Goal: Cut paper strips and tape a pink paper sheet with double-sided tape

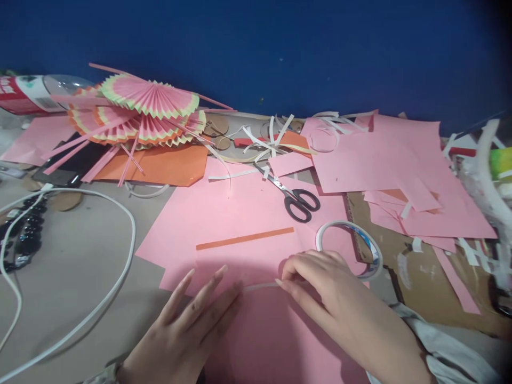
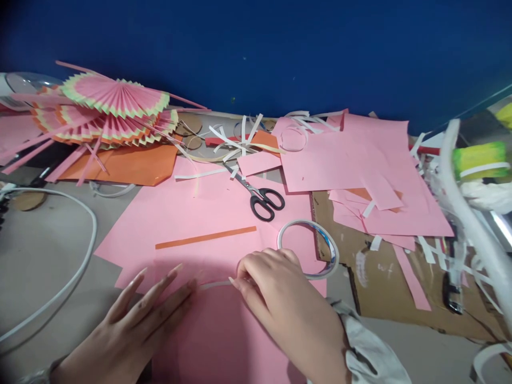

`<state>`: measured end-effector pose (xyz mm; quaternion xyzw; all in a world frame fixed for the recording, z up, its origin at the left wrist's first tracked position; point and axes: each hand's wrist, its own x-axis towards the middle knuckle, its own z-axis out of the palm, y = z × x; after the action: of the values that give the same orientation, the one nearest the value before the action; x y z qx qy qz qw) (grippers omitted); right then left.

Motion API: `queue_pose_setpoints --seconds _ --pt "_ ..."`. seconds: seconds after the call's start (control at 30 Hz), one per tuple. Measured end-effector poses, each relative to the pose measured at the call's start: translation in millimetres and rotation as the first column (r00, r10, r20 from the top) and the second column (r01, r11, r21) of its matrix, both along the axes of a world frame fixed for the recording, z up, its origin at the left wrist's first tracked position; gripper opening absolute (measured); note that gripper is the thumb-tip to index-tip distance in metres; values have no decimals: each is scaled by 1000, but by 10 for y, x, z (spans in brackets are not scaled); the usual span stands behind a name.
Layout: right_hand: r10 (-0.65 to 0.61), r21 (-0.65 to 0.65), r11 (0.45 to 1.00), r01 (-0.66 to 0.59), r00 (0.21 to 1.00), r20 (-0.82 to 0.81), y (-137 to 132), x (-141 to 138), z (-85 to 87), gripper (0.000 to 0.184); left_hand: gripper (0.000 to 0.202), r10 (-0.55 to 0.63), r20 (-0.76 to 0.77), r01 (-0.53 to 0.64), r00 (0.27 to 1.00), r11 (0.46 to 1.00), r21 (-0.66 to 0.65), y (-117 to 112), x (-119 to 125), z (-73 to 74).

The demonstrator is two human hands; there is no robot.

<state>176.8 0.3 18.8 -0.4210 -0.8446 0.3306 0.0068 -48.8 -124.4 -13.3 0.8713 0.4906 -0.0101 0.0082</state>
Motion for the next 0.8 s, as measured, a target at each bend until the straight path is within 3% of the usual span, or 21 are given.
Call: queue_pose_setpoints --seconds 0.3,0.8 --pt "-46 82 996 46 999 2 -28 -70 -63 23 72 -58 -34 58 998 998 -8 37 -9 61" --pt "-59 88 994 60 998 -8 -32 -97 -94 25 71 -47 -14 47 999 998 -35 42 3 56"
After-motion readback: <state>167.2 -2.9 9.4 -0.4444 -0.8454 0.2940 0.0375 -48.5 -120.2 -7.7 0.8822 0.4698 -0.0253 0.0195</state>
